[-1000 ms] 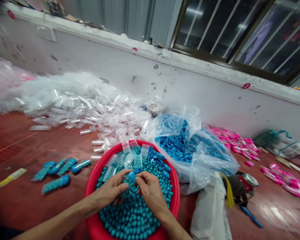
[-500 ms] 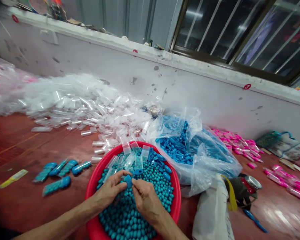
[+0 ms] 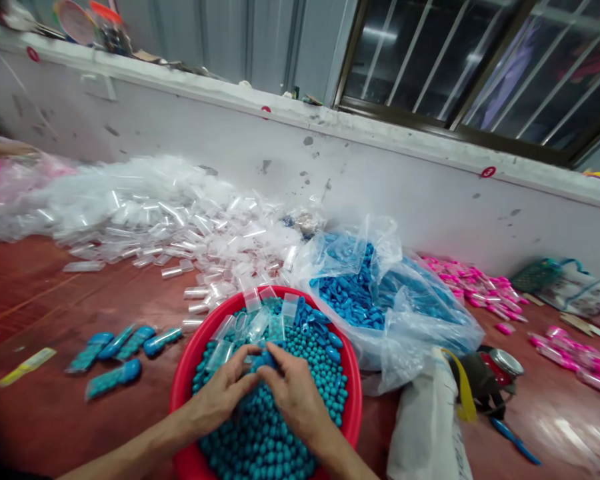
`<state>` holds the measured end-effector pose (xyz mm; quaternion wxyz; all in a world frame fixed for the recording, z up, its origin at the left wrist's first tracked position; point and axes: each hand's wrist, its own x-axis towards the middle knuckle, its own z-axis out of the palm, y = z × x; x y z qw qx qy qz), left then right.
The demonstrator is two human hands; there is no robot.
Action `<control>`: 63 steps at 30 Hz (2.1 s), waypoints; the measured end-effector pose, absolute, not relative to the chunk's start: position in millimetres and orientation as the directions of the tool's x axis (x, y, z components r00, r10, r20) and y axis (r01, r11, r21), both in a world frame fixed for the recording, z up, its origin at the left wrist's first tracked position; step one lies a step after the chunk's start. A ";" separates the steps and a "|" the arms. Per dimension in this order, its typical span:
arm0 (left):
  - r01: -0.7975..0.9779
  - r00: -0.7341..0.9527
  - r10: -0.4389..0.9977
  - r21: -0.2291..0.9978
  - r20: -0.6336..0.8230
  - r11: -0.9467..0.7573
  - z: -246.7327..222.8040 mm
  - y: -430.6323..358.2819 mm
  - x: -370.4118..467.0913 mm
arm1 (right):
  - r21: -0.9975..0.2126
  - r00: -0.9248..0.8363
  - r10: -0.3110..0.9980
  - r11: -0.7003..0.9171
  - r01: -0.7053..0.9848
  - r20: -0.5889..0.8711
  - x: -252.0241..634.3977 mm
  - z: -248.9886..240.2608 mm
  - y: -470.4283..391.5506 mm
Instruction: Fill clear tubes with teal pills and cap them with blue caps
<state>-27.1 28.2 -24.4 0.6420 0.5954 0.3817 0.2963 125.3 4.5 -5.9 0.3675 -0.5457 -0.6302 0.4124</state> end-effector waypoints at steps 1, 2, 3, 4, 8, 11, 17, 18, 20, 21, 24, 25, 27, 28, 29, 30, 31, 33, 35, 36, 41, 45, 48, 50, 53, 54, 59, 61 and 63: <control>0.052 0.511 0.853 0.994 -0.107 0.093 -25.8 29.2 -27.5 | -0.887 -0.194 0.981 0.111 0.449 0.024 121.2 -6.7 1.5; 0.026 0.490 0.869 0.997 -0.075 0.071 -26.8 30.4 -27.8 | -0.848 -0.235 0.972 0.149 0.509 0.030 117.7 -8.4 -1.1; -0.001 0.476 0.878 0.999 -0.047 0.054 -27.6 31.5 -28.0 | -0.807 -0.253 0.967 0.179 0.563 0.037 114.7 -11.0 -3.2; -0.027 0.471 0.882 0.999 -0.023 0.040 -28.0 32.4 -28.1 | -0.765 -0.251 0.967 0.197 0.613 0.048 112.1 -14.0 -4.6; -0.058 0.483 0.876 0.998 0.021 0.008 -26.1 32.3 -26.2 | -0.649 -0.159 0.979 0.203 0.733 0.127 103.0 -22.8 -6.5; -0.029 0.451 0.892 0.999 -0.024 0.042 -23.0 29.1 -22.1 | -0.590 -0.132 0.969 0.231 0.773 0.207 96.7 -23.6 -7.9; 0.016 0.376 0.923 0.996 -0.087 0.087 -20.8 25.9 -17.7 | -0.526 -0.128 0.957 0.253 0.812 0.261 90.6 -28.9 -9.1; 0.022 0.370 0.925 0.996 -0.086 0.084 -21.5 25.8 -17.7 | -0.530 -0.130 0.958 0.251 0.810 0.255 90.0 -29.6 -8.8; 0.034 0.360 0.931 0.998 -0.066 0.058 -23.5 25.4 -17.5 | -0.546 -0.127 0.965 0.235 0.804 0.229 89.0 -29.7 -8.7; 0.043 0.356 0.933 0.998 -0.048 0.035 -24.4 25.0 -17.3 | -0.553 -0.124 0.970 0.221 0.804 0.209 88.6 -29.1 -9.0; 0.112 0.354 0.935 0.993 -0.005 -0.037 -23.4 23.6 -18.5 | -0.584 -0.172 0.979 0.205 0.785 0.113 90.6 -25.2 -11.4; 0.147 0.353 0.936 0.987 0.004 -0.059 -21.4 23.3 -21.1 | -0.600 -0.209 0.974 0.217 0.770 0.085 93.0 -23.7 -12.2; 0.215 0.349 0.937 0.972 0.013 -0.094 -15.1 23.9 -32.5 | -0.636 -0.267 0.962 0.241 0.733 0.057 100.9 -20.2 -11.6; 0.247 0.339 0.941 0.963 0.018 -0.108 -11.4 25.1 -42.1 | -0.650 -0.265 0.963 0.235 0.722 0.054 106.3 -18.1 -9.6; 0.280 0.318 0.948 0.952 0.028 -0.122 -7.8 27.1 -54.2 | -0.656 -0.245 0.968 0.219 0.723 0.053 112.4 -15.6 -6.0; 0.322 0.284 0.958 0.937 0.041 -0.135 -4.5 29.8 -68.5 | -0.650 -0.214 0.976 0.194 0.735 0.050 118.6 -12.7 -0.7; 0.378 0.243 0.968 0.914 0.057 -0.149 -1.9 33.3 -84.4 | -0.629 -0.175 0.984 0.164 0.760 0.046 124.6 -9.5 6.0; 0.550 0.137 0.984 0.817 0.116 -0.173 1.0 41.4 -117.2 | -0.529 -0.106 0.993 0.113 0.841 0.043 133.4 -3.1 22.3; 0.773 -0.006 0.985 0.626 0.170 -0.104 0.7 48.9 -144.9 | -0.395 -0.040 0.999 0.049 0.917 0.030 136.3 0.8 39.0; 0.856 -0.060 0.975 0.513 0.214 -0.060 -0.2 51.5 -154.8 | -0.340 -0.018 1.000 0.025 0.940 0.023 135.6 1.2 46.4; 0.937 0.118 0.873 0.238 0.474 -0.256 -7.5 50.5 -151.8 | -0.366 -0.053 0.997 0.069 0.928 0.055 128.9 -10.1 69.0; 0.829 0.377 0.766 0.180 0.520 -0.530 -11.6 42.4 -104.9 | -0.525 -0.045 0.992 0.099 0.845 0.115 136.9 -13.4 70.3; 0.729 0.553 0.666 0.097 0.500 -0.677 -14.1 38.5 -67.7 | -0.801 -0.063 0.998 0.063 0.595 0.031 141.3 -10.6 57.8; 0.624 0.677 0.594 0.088 0.434 -0.776 -15.7 36.1 -49.0 | -0.923 -0.155 0.976 -0.083 0.376 -0.151 139.1 -10.5 44.0; 0.499 0.807 0.533 0.189 0.254 -0.846 -19.0 31.8 -34.6 | -0.938 -0.338 0.877 -0.295 0.181 -0.341 132.9 -12.6 23.4; 0.485 0.826 0.528 0.227 0.198 -0.844 -20.5 30.1 -33.4 | -0.931 -0.384 0.850 -0.310 0.190 -0.362 132.1 -12.5 18.2; 0.611 0.762 0.647 0.326 0.002 -0.721 -28.1 25.5 -38.4 | -0.611 -0.254 0.948 0.089 0.787 -0.190 146.7 -3.2 9.1; 0.701 0.694 0.708 0.346 -0.132 -0.623 -28.9 27.1 -36.5 | -0.258 -0.135 0.979 0.092 0.962 -0.153 154.9 -2.7 10.1; 0.746 0.652 0.714 0.384 -0.256 -0.543 -28.6 29.3 -28.4 | -0.031 -0.070 0.976 0.065 0.997 -0.205 159.1 -9.2 10.9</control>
